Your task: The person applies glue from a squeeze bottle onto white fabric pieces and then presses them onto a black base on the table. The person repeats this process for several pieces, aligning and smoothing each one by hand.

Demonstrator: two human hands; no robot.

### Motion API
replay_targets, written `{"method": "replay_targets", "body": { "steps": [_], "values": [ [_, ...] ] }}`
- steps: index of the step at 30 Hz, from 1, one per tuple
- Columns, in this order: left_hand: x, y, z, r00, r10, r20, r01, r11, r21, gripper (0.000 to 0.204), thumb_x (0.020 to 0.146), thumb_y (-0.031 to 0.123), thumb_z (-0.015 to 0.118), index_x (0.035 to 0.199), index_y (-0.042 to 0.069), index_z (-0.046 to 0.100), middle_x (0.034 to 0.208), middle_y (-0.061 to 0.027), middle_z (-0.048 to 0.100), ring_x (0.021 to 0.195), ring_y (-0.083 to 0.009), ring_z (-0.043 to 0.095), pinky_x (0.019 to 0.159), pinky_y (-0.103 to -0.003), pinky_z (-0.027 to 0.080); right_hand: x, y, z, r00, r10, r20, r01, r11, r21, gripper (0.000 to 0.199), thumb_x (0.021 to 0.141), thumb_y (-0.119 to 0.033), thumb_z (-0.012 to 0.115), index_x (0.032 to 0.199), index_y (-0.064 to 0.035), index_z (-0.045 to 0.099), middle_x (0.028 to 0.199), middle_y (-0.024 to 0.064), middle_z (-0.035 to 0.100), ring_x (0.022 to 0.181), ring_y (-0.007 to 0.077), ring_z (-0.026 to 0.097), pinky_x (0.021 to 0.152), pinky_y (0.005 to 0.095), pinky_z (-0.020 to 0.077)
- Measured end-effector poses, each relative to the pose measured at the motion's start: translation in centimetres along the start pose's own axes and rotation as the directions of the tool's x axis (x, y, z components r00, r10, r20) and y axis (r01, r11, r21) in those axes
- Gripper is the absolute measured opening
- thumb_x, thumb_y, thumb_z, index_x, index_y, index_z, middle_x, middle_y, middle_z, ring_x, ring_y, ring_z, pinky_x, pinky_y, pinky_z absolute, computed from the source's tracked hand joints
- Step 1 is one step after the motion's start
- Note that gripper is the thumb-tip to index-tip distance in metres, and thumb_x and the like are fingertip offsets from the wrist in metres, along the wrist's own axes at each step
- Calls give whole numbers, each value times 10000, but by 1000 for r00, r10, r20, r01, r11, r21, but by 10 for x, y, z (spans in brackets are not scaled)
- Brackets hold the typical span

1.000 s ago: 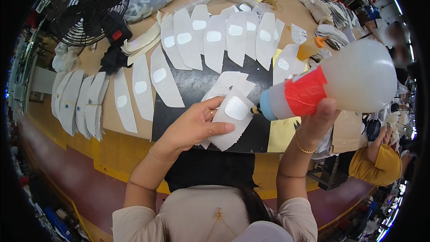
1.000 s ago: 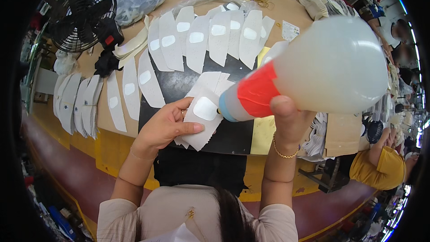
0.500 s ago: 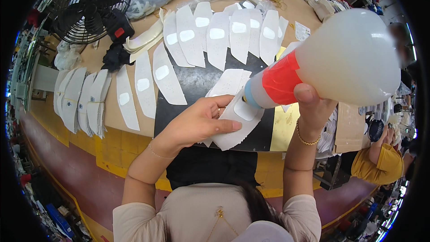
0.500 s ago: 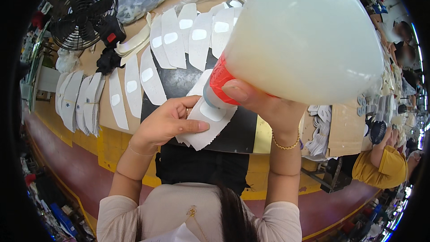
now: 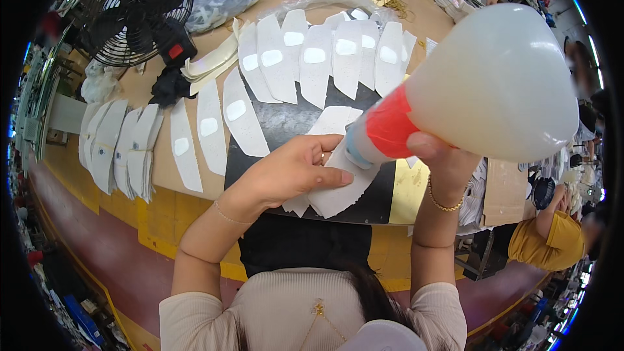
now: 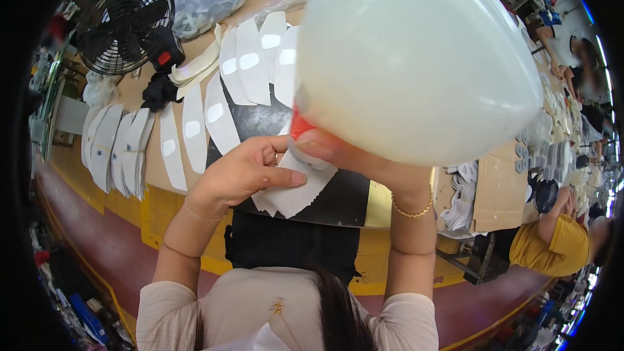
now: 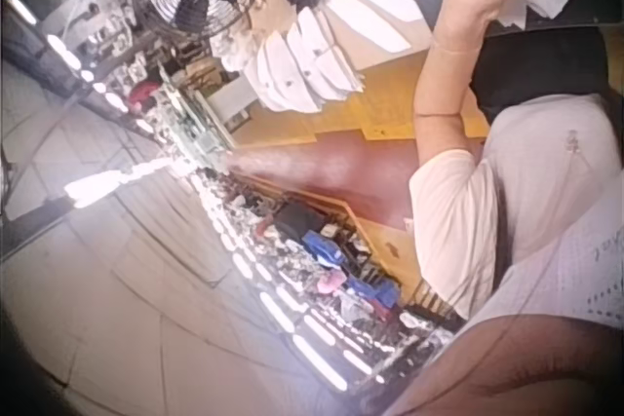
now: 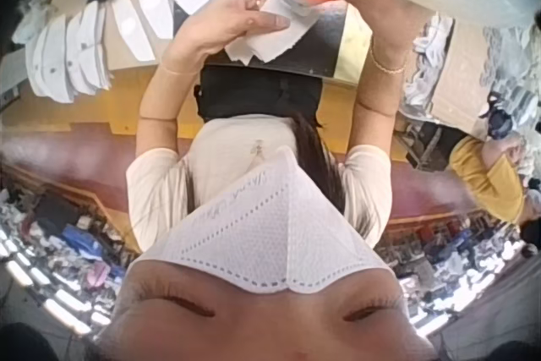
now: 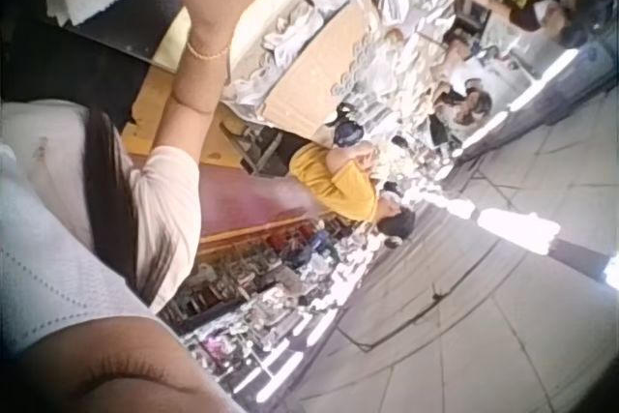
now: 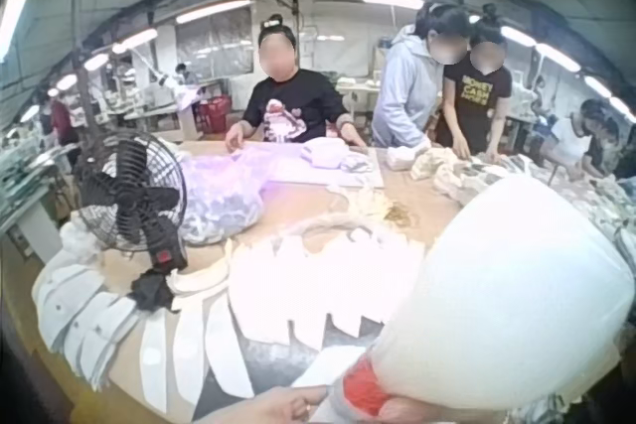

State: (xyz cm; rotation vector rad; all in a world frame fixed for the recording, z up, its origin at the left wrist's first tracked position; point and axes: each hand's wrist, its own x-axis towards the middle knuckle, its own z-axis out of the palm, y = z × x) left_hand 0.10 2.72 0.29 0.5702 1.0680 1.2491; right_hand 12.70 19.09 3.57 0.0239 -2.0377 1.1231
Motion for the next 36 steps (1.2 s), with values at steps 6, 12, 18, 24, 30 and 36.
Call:
{"method": "replay_targets", "body": {
  "steps": [6,12,18,24,30,36],
  "values": [
    [1,6,2,1000,-29,-4,28,996,-83,396,851,-2,579,1240,-31,505,997,-63,654,837,-90,621,726,-232,504,0,2,-4,998,-6,59,11,997,-76,355,717,-313,781,982,-88,710,986,44,695,891,197,659,801,344,526],
    [2,11,1,996,-88,-7,86,992,-94,445,855,-16,566,1290,-21,475,1001,-49,649,812,-72,603,684,-213,482,-3,5,-5,995,-25,97,44,979,-201,377,748,-395,743,976,-97,711,997,41,691,917,207,656,839,366,515],
    [1,2,-3,999,1,-32,-5,990,-140,494,855,0,572,1331,-21,441,1129,-83,622,960,-120,603,793,-252,496,-23,13,-35,999,40,-35,-49,954,-296,418,780,-477,705,971,-106,711,1008,38,687,942,217,652,877,389,504],
    [-11,-30,-27,928,227,-297,-38,847,530,530,815,44,662,1315,27,485,1113,-83,541,905,-133,547,707,-239,466,-48,22,-49,851,254,-460,-115,944,308,833,748,-560,692,1251,36,401,1071,157,585,866,335,651,714,475,578],
    [-20,-68,-17,759,554,-342,101,419,902,453,777,162,724,1170,-8,574,1014,-140,512,930,-285,502,813,-349,427,-65,39,-57,842,325,-431,-167,916,364,801,750,-539,694,1255,9,399,1128,153,546,924,321,628,736,472,575],
    [-11,-80,-10,735,606,-304,124,320,939,412,766,164,726,1111,-21,599,965,-131,521,887,-295,500,804,-375,415,-97,62,-21,890,179,-420,-269,949,-166,624,786,-494,699,1124,-2,519,1056,106,591,921,227,600,815,397,510]
  ]
}}
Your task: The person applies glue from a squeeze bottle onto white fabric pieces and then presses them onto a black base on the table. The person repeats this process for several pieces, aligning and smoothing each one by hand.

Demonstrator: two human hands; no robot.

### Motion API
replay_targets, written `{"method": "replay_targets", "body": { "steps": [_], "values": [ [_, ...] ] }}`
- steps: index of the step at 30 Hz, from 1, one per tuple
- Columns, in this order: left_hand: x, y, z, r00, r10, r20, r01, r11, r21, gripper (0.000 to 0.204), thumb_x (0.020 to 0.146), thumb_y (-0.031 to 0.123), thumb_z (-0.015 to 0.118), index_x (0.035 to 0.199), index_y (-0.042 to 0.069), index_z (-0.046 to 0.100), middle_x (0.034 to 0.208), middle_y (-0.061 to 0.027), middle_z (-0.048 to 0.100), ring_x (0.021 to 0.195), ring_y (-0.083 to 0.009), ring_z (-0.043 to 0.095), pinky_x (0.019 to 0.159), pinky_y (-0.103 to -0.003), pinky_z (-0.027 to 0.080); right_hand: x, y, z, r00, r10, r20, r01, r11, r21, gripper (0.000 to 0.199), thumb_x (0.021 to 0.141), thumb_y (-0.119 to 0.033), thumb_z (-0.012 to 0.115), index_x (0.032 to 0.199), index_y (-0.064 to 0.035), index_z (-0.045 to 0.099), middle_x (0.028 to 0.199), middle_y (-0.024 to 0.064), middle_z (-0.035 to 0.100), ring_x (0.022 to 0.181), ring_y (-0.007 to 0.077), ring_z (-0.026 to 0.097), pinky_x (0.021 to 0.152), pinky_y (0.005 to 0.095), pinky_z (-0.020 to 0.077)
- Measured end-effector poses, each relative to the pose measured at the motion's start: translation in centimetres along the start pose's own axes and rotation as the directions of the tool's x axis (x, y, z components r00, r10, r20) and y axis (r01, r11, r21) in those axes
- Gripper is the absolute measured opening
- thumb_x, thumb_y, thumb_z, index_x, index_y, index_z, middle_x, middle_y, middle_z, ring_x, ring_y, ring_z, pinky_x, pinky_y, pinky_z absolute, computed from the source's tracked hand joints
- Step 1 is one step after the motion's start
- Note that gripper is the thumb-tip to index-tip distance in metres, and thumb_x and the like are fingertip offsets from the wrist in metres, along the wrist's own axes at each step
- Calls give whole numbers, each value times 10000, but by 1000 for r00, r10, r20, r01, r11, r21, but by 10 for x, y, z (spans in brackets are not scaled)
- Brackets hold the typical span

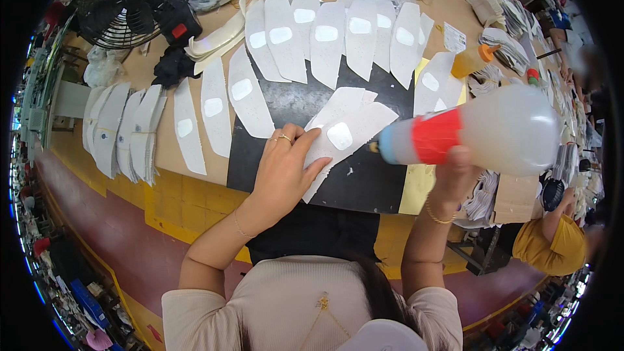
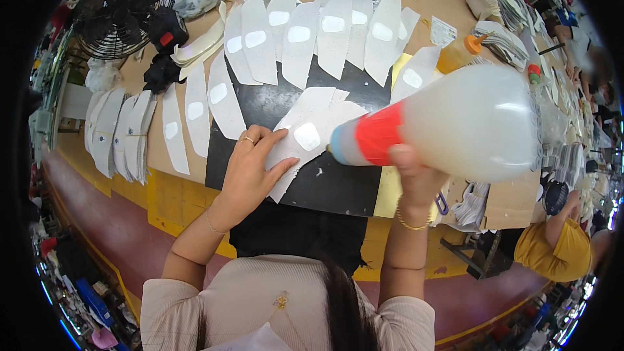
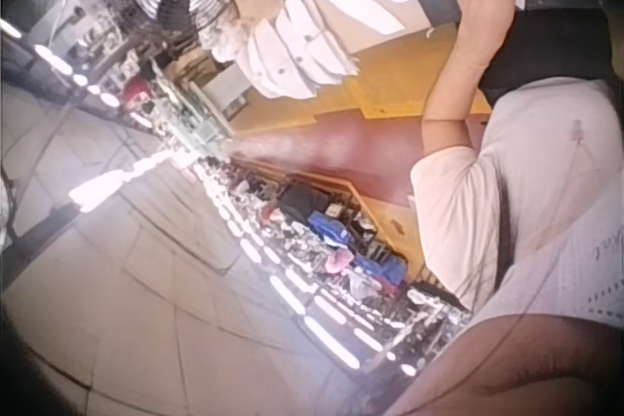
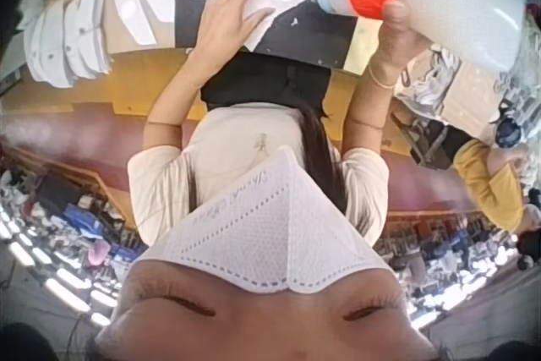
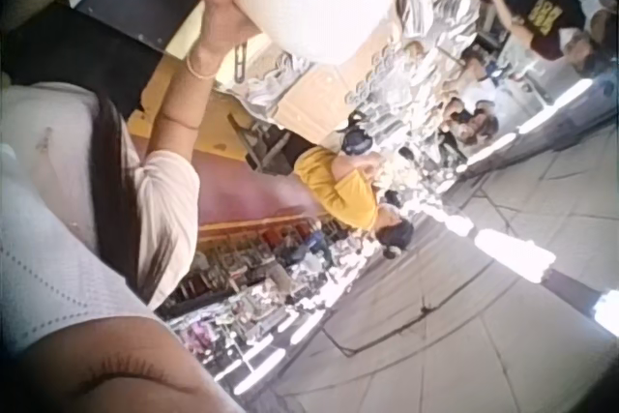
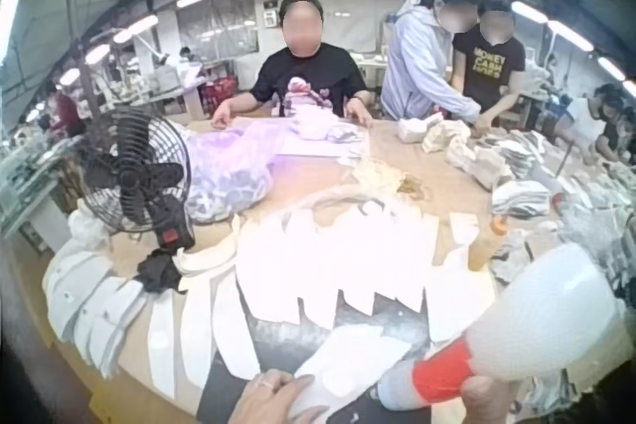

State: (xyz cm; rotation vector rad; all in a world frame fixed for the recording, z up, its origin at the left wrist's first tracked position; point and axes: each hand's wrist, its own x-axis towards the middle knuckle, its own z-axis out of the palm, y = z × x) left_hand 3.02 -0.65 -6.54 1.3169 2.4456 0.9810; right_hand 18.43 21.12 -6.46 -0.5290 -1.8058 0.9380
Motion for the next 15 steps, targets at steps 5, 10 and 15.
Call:
{"method": "replay_targets", "body": {
  "steps": [5,10,15],
  "values": [
    [-1,-2,1,999,24,-45,-24,1000,10,402,761,168,724,1093,-24,605,941,-129,518,868,-296,505,795,-376,412,-27,-16,38,969,248,23,-246,943,224,516,701,-391,825,1001,-23,623,974,54,623,882,179,577,835,326,467],
    [-1,-2,2,998,34,-53,-33,999,16,395,760,169,725,1081,-31,609,935,-128,519,861,-292,506,787,-377,411,-34,-6,42,961,273,-32,-262,944,201,534,682,-372,841,1022,-29,612,976,45,617,903,180,577,846,327,467],
    [-1,-2,3,998,15,-67,-14,1000,19,381,760,173,728,1072,-18,620,918,-115,527,861,-289,516,778,-371,414,-48,-5,39,965,262,29,-264,959,100,622,684,-394,835,1110,-27,568,1051,52,596,933,194,574,862,333,467]
  ]
}}
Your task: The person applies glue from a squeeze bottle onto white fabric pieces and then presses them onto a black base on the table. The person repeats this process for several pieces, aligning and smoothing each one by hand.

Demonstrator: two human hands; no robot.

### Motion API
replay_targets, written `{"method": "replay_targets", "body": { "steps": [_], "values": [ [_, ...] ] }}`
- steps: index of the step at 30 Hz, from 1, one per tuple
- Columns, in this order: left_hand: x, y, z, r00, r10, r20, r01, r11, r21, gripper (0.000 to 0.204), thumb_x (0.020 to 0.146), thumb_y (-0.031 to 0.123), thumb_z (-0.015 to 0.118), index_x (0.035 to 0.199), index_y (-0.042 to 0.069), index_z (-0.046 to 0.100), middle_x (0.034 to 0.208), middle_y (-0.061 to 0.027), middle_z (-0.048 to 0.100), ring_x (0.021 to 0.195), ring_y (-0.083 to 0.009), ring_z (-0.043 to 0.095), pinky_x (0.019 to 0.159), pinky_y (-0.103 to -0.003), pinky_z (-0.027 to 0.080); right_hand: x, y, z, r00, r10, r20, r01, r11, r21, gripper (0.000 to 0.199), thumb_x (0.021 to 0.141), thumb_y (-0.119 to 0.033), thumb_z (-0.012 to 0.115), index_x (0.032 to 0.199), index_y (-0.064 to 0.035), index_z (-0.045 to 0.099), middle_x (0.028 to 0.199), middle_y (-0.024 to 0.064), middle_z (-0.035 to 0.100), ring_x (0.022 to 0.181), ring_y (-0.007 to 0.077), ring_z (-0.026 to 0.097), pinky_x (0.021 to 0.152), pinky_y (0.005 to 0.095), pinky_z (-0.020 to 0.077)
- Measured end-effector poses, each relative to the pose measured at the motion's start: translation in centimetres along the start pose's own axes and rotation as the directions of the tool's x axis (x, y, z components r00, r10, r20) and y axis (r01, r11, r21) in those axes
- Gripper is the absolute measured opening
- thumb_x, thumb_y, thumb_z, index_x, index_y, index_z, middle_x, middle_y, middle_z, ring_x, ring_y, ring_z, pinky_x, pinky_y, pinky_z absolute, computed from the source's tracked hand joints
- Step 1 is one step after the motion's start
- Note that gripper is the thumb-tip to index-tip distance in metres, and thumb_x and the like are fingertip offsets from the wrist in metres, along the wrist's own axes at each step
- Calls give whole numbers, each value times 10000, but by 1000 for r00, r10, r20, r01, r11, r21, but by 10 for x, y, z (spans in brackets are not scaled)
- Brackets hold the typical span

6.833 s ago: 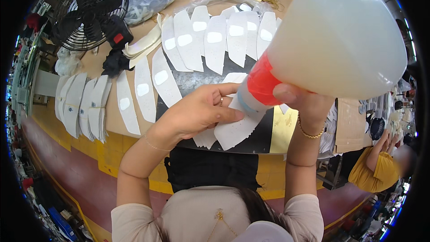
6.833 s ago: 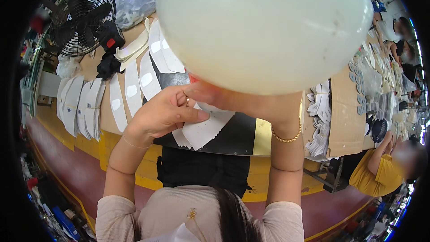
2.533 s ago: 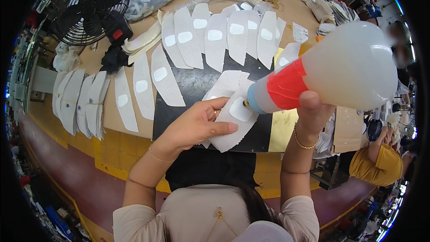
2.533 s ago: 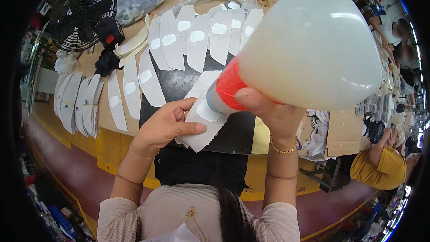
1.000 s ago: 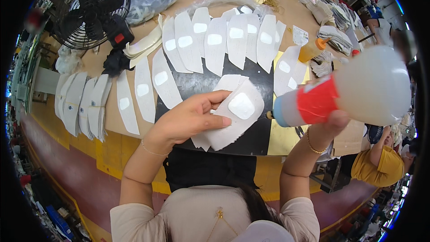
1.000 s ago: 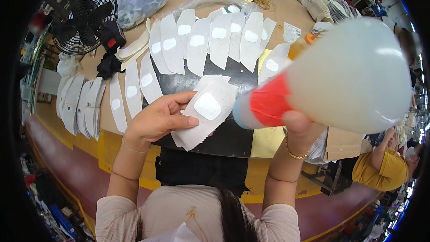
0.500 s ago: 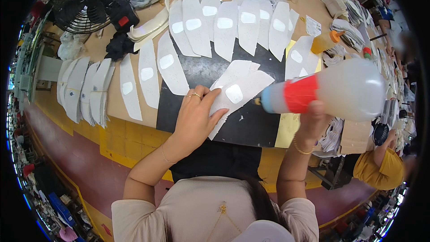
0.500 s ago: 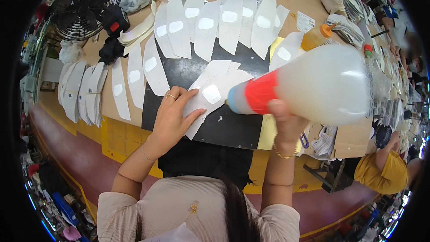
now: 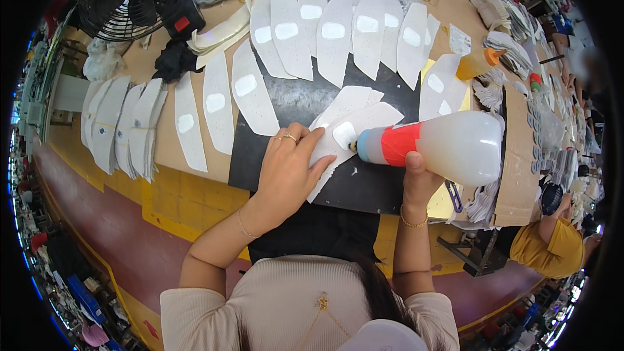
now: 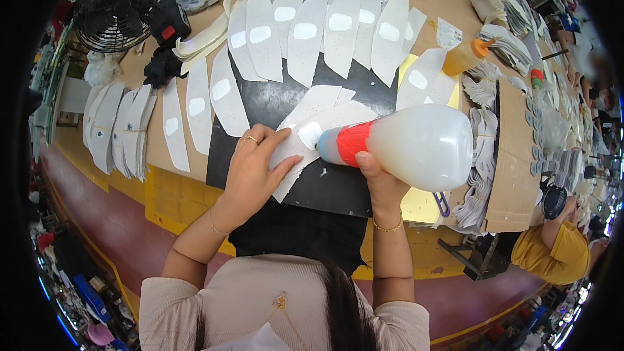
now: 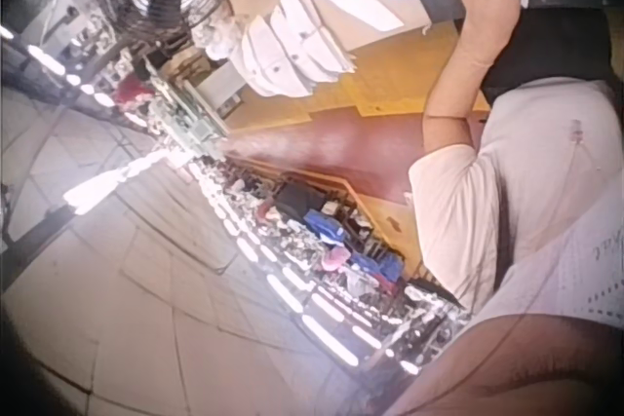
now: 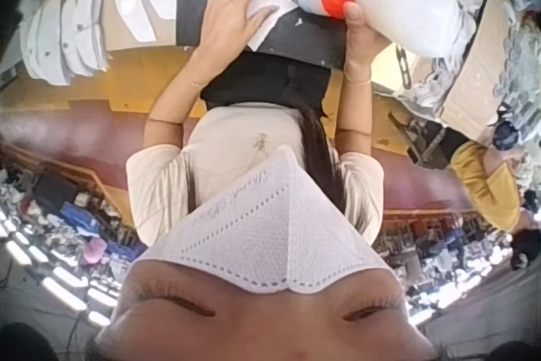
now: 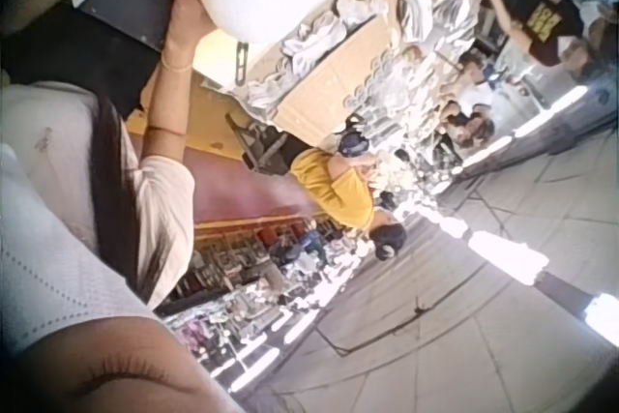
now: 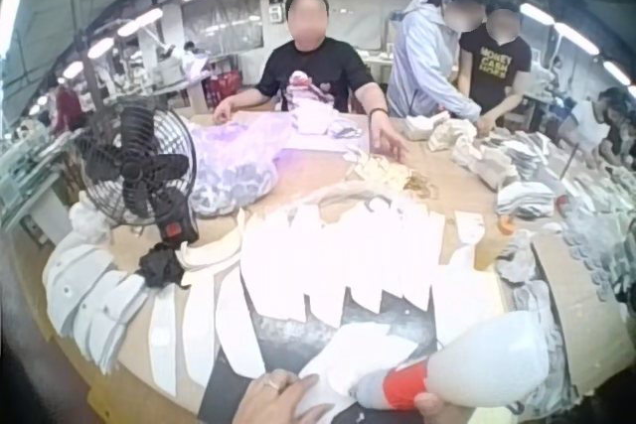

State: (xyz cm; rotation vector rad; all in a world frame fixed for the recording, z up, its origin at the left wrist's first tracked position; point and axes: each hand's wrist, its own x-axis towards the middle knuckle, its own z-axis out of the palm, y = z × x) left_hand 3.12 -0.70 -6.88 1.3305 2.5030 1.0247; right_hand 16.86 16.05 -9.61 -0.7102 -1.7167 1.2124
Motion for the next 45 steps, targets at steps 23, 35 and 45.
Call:
{"method": "replay_targets", "body": {
  "steps": [23,35,45],
  "values": [
    [50,8,-44,722,-108,684,652,439,-618,336,798,17,683,1106,-41,561,937,-53,644,842,-90,606,778,-217,484,38,-12,-69,864,377,-334,-118,795,595,707,806,-645,558,1199,-67,451,927,115,598,766,239,642,685,384,561],
    [186,69,-20,948,103,300,262,282,-923,360,875,34,609,1200,-16,462,1000,-78,618,876,-121,628,776,-246,527,38,-27,-81,839,362,-407,-53,798,601,669,825,-620,555,1152,-47,442,917,103,575,734,254,637,627,428,585],
    [186,45,-23,976,58,211,209,40,-977,325,892,6,549,1188,-69,439,1076,-146,602,966,-195,630,880,-316,528,36,-33,-88,852,349,-390,-39,786,617,641,818,-619,568,1132,-67,479,930,95,590,747,241,621,656,380,557]
  ]
}}
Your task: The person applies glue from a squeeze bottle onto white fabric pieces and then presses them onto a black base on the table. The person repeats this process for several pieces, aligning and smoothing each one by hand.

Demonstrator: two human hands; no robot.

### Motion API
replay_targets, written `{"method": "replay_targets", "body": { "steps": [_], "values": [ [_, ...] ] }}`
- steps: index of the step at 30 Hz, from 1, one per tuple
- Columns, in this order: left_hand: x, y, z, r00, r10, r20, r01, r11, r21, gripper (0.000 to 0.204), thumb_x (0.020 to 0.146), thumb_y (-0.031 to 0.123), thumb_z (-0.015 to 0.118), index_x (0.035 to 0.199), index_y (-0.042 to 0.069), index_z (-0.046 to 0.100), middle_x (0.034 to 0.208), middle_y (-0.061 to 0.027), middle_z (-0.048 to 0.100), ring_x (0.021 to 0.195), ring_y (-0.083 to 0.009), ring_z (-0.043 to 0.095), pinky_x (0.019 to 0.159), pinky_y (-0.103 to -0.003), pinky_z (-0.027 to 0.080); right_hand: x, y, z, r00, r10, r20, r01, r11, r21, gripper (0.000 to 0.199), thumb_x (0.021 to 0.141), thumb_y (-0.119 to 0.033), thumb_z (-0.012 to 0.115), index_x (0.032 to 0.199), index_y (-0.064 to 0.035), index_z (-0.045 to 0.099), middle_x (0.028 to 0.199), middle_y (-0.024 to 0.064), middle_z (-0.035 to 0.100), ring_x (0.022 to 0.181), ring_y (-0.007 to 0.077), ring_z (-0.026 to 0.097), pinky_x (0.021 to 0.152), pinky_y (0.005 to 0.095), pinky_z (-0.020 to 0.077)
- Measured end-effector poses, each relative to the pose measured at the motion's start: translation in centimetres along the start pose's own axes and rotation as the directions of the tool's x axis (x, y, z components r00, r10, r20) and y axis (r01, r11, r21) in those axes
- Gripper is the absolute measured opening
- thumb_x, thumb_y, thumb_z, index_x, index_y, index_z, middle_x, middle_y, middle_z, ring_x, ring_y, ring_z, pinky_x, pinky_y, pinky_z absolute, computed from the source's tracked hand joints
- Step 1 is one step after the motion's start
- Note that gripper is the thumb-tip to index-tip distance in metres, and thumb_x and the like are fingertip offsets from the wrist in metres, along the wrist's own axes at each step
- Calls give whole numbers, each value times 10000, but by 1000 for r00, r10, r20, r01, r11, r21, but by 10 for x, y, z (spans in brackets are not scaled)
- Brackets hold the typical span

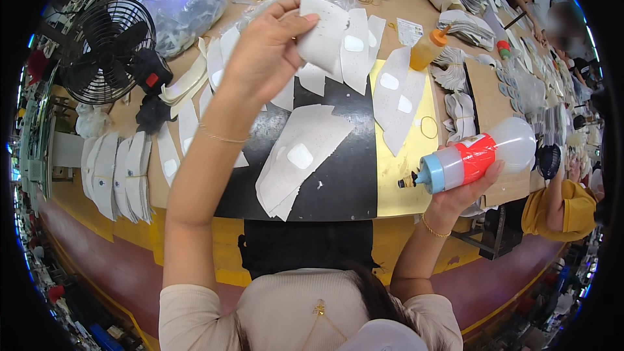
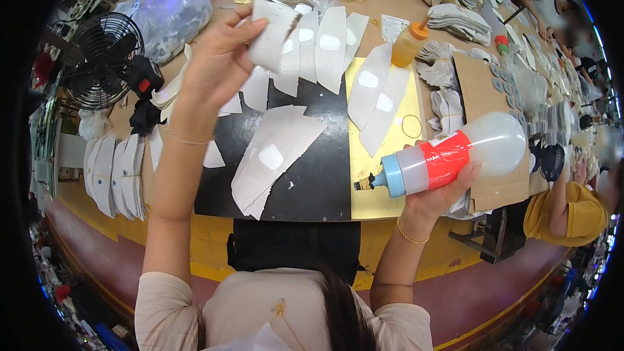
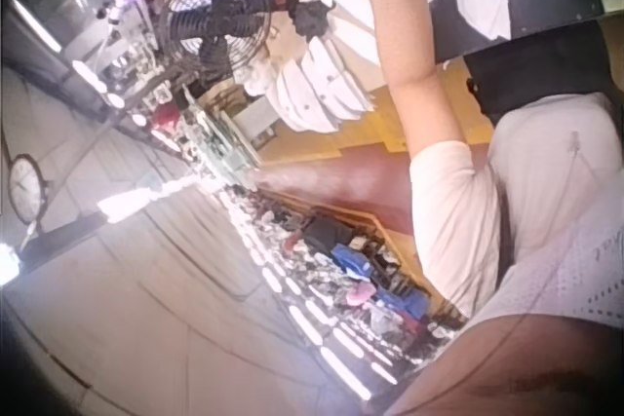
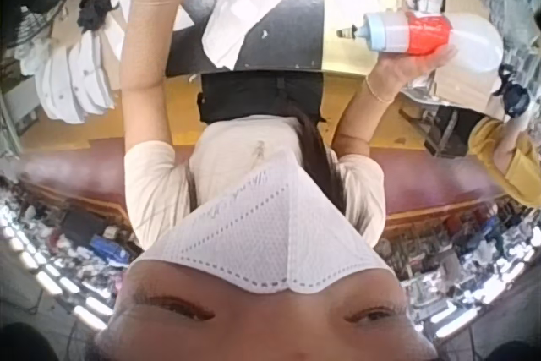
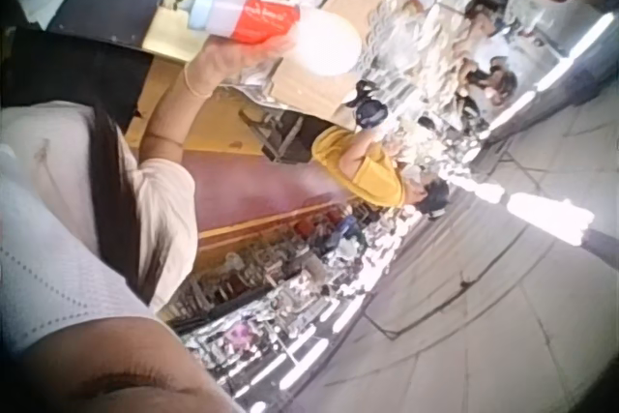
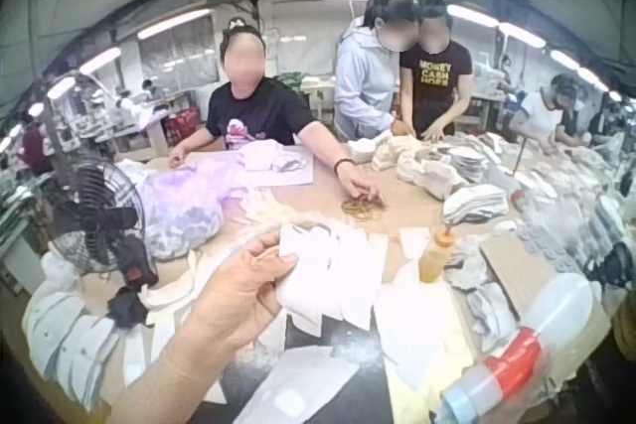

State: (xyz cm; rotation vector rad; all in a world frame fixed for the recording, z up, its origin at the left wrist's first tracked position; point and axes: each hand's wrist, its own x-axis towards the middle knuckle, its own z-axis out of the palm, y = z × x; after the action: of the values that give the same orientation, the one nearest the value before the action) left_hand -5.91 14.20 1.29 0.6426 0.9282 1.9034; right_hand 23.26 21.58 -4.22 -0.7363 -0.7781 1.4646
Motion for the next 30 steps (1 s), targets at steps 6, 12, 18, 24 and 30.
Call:
{"method": "replay_targets", "body": {
  "steps": [6,12,18,24,30],
  "values": [
    [-9,6,7,977,-187,105,184,982,32,370,916,11,508,1263,-79,416,1168,-166,577,1061,-208,611,929,-298,516,0,6,2,999,30,17,-31,1000,6,669,817,-639,548,1137,-56,470,951,101,590,739,263,644,643,411,582],
    [-40,-38,54,941,-292,173,311,945,-96,419,894,-12,544,1276,-2,373,1088,-96,586,993,-155,614,871,-286,531,-3,-11,-10,998,-62,13,62,998,-27,671,816,-634,553,1136,-49,481,963,110,577,785,279,641,681,446,570],
    [-63,-70,77,707,-630,323,677,734,-51,412,896,-25,535,1281,-4,391,1103,-70,563,1030,-129,594,908,-249,510,11,-62,-49,919,-116,376,-61,903,426,662,825,-588,582,1177,-41,458,1067,133,535,875,340,613,768,467,540],
    [-38,-91,118,733,-556,392,627,776,-72,423,905,-21,510,1305,13,377,1127,-107,537,1049,-176,577,935,-297,496,12,-86,-62,818,-132,559,-136,901,412,664,832,-529,619,1168,8,421,1055,142,516,1011,332,578,878,465,500],
    [-81,-104,88,621,-774,121,762,633,139,585,923,52,532,1426,4,238,1269,-161,432,1205,-228,466,1013,-323,408,10,-82,-57,817,-131,561,-125,910,395,676,838,-543,602,1145,29,415,1048,139,504,999,321,586,875,454,503]
  ]
}}
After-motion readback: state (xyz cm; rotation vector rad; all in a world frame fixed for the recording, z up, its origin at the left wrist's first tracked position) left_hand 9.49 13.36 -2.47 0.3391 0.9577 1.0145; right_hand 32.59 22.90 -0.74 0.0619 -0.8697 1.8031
